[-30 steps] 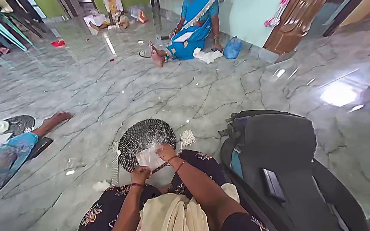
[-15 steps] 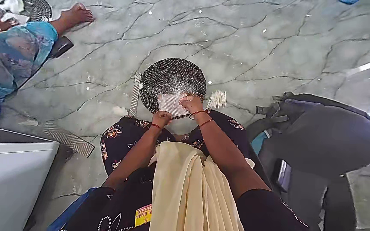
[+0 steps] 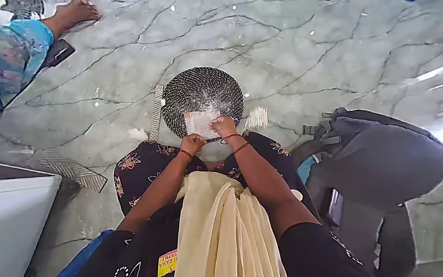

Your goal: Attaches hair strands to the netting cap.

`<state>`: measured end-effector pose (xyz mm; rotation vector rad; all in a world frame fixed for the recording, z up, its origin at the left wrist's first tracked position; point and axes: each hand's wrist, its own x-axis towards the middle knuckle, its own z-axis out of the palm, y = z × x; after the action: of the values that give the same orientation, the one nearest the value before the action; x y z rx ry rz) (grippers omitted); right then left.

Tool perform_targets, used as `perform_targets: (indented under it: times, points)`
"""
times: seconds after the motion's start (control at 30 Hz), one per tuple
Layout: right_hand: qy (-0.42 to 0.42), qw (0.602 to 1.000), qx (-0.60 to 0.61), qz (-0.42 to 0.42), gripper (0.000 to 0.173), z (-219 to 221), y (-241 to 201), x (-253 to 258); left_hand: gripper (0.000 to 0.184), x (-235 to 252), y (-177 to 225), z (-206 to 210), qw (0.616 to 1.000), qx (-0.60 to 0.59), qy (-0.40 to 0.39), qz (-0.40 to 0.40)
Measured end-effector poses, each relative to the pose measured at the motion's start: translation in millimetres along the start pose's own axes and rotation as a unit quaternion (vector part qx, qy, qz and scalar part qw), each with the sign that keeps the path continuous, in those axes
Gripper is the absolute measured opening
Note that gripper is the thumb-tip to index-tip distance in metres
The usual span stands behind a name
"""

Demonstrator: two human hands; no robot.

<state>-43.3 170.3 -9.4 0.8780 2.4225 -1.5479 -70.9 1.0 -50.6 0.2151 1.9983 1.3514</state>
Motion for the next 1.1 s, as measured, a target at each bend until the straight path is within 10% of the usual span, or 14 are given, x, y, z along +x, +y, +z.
perform_targets:
  times: [0.2,0.43,0.7,1.1]
  points:
    - [0.126,0.988,0.09,0.016,0.025,-59.0,-7.0,9.5,0.018,-3.3,-0.5,0.3,0.992,0.126,-0.019,-0.018]
    - [0.112,0.944,-0.269,0.156,0.04,-187.6,20.4,28.4,0.021,-60.9,39.1,-67.9,0.985,0.117,0.119,0.05]
    - [0.028,0.913,-0.334,0.233,0.034,-173.7,86.8,75.9,0.022,-51.6,4.8,-103.1,0.952,-0.182,0.243,0.039]
    - [0.036,0.945,-0.216,0.245,0.046,-182.5,129.9,40.6,0.023,-21.2,8.4,-98.6,0.989,0.034,0.129,-0.064]
